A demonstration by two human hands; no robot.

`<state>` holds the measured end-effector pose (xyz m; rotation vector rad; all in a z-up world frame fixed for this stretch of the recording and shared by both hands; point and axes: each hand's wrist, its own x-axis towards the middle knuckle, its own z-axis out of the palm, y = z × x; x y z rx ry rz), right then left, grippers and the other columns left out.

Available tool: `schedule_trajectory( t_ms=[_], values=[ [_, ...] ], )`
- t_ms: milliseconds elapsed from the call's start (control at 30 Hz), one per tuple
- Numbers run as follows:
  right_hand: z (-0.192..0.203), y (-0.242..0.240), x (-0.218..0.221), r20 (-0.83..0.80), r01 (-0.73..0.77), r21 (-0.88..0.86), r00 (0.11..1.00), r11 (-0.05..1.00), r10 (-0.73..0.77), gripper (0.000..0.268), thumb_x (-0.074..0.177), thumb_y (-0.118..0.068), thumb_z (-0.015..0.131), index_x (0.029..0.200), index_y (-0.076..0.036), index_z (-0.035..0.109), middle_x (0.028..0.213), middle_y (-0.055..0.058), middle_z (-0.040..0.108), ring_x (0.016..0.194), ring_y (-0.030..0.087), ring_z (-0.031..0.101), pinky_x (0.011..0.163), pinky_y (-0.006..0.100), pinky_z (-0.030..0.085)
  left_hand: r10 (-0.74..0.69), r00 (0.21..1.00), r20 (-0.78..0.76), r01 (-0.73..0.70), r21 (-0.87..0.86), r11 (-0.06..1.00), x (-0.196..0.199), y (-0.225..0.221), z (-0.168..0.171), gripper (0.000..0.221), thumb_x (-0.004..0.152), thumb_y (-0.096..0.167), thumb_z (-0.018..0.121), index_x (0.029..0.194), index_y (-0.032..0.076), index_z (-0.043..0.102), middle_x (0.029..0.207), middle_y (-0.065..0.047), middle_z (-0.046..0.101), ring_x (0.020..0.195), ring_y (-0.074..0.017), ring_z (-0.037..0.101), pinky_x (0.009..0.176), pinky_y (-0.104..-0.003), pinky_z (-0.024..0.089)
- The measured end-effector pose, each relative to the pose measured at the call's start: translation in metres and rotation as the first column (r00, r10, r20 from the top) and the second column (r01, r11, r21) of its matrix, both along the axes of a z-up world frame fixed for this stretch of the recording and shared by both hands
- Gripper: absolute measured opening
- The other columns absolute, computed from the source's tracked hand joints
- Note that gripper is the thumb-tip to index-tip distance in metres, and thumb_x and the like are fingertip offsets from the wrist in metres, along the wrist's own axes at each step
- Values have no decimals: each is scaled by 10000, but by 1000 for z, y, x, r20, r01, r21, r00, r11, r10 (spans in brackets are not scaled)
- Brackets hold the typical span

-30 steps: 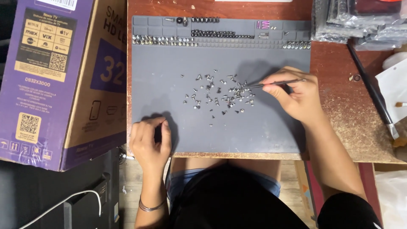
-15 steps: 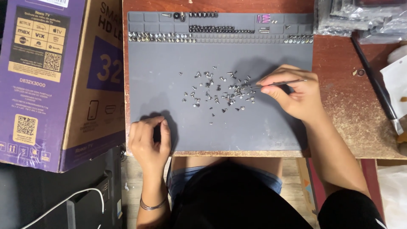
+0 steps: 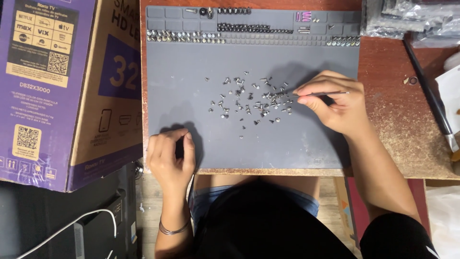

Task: Sorting small electronic screws into an organized repair mat using tweezers.

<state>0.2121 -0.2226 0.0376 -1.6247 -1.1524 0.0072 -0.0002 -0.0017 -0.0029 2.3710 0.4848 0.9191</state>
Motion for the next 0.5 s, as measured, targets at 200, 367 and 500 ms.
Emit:
schedule_trajectory(
  t_ms=[200,367,500],
  values=[
    [2,-2,0,31,-1,-13,1000,1000,2,56,817,41,696,776,52,660,698,154,648,560,297,564,523,328,458,9,1000,0,-9,4,1000,-1,0,-3,20,814,69,671,812,90,670,741,-27,646,686,-249,575,662,-335,460],
    [2,-1,-1,42,-7,-8,999,1000,7,52,815,40,696,777,49,661,708,151,653,571,300,574,531,331,465,-3,1000,6,3,4,1000,-1,1,-3,24,813,64,669,818,87,671,737,-33,642,682,-256,573,660,-342,461],
    [3,2,-2,57,-7,-5,998,1000,7,47,816,45,690,777,51,664,704,149,656,567,301,578,527,332,468,-4,1000,7,4,-1,1000,0,1,-2,22,811,61,670,818,82,672,738,-37,644,683,-258,574,656,-342,460]
  ],
)
